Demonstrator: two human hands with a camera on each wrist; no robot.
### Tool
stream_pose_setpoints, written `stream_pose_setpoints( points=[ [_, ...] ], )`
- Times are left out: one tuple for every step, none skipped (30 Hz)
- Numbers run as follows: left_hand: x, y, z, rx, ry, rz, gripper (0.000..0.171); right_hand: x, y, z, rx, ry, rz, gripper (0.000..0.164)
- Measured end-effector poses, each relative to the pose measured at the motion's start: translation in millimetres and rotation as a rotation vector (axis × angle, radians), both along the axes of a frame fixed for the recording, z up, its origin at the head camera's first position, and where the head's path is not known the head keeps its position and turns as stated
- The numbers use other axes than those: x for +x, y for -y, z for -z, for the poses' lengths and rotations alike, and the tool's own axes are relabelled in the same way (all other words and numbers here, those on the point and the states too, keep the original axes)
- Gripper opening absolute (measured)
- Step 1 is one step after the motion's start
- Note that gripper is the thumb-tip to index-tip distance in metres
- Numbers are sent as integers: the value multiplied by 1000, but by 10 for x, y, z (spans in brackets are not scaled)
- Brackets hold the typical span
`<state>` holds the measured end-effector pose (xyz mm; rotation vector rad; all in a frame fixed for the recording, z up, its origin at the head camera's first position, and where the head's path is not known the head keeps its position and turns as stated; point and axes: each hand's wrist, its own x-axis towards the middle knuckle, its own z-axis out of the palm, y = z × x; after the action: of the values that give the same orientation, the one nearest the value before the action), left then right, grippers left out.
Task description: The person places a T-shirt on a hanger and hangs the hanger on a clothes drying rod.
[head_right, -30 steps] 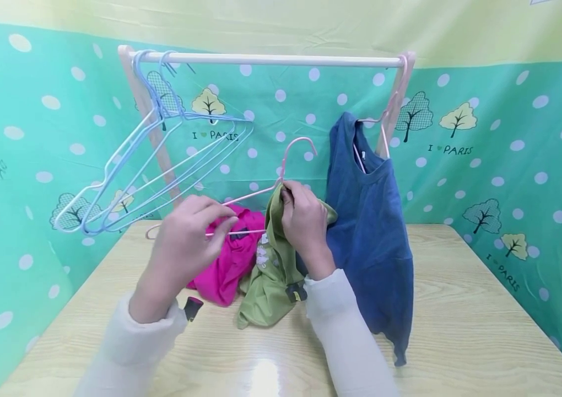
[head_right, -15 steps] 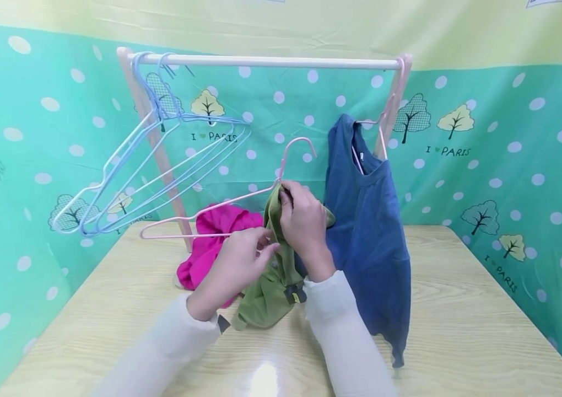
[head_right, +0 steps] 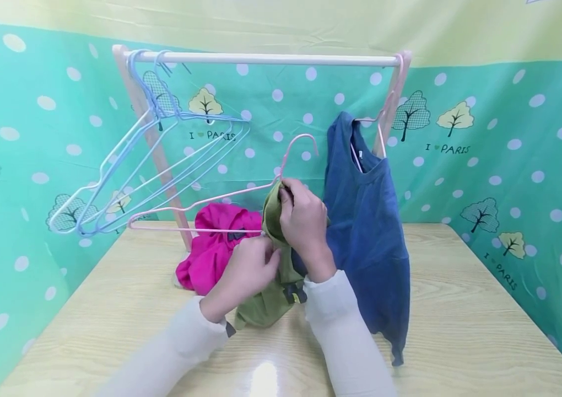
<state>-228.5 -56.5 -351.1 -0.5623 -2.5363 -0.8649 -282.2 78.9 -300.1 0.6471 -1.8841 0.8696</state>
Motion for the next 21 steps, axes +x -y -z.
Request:
stream_pose_setpoints(
  points=[
    [-3, 7, -17, 32, 10, 19, 34, -2, -7, -1, -7, 2, 1, 15],
    [-8, 12, -33, 68, 24, 40, 35, -4, -15, -1, -12, 5, 3, 16],
    [-13, 15, -44, 109, 40, 63, 34, -10, -23, 0, -20, 11, 4, 16],
    [-21, 17, -55, 145, 53, 88, 34, -15, -32, 1, -28, 14, 6, 16],
    [-28, 18, -66, 180, 72, 112, 33, -20, -40, 1, -37, 19, 7, 16],
    [-32, 21, -75, 212, 101, 137, 32, -26, -47, 2, -45, 23, 8, 16],
    [-40, 27, -83, 238, 134, 164, 30, -28, -54, 1, -52, 28, 10, 16],
    [-44, 38, -96, 257, 178, 188, 29, -30, -59, -2, -59, 33, 10, 16],
    [-48, 54, -111, 260, 225, 204, 27, -32, -64, -6, -67, 35, 12, 16],
    [-53, 73, -129, 247, 270, 208, 26, -31, -70, -9, -74, 35, 14, 15],
    [-61, 98, -145, 224, 315, 210, 25, -30, -76, -12, -79, 35, 18, 15],
    [-70, 127, -156, 191, 356, 211, 24, -29, -84, -13, -85, 35, 21, 15],
    [-79, 158, -166, 157, 393, 209, 24, -27, -92, -16, -92, 35, 25, 15],
    [-84, 187, -182, 123, 424, 205, 25, -28, -102, -16, -101, 36, 28, 15],
    [-90, 217, -199, 87, 445, 201, 26, -27, -111, -17, -110, 37, 32, 15],
    [-89, 246, -215, 55, 460, 195, 29, -28, -120, -16, -118, 38, 37, 15],
    [-86, 275, -231, 12, 468, 189, 31, -31, -128, -14, -127, 42, 39, 16],
    [-73, 305, -257, -36, 474, 171, 33, -34, -135, -13, -137, 47, 41, 16],
    [-53, 332, -292, -81, 475, 142, 35, -35, -139, -15, -144, 51, 41, 16],
    [-30, 360, -335, -129, 466, 106, 37, -38, -142, -16, -152, 56, 40, 16],
    [-8, 391, -377, -182, 449, 63, 40, -39, -143, -21, -157, 59, 39, 16]
  ],
)
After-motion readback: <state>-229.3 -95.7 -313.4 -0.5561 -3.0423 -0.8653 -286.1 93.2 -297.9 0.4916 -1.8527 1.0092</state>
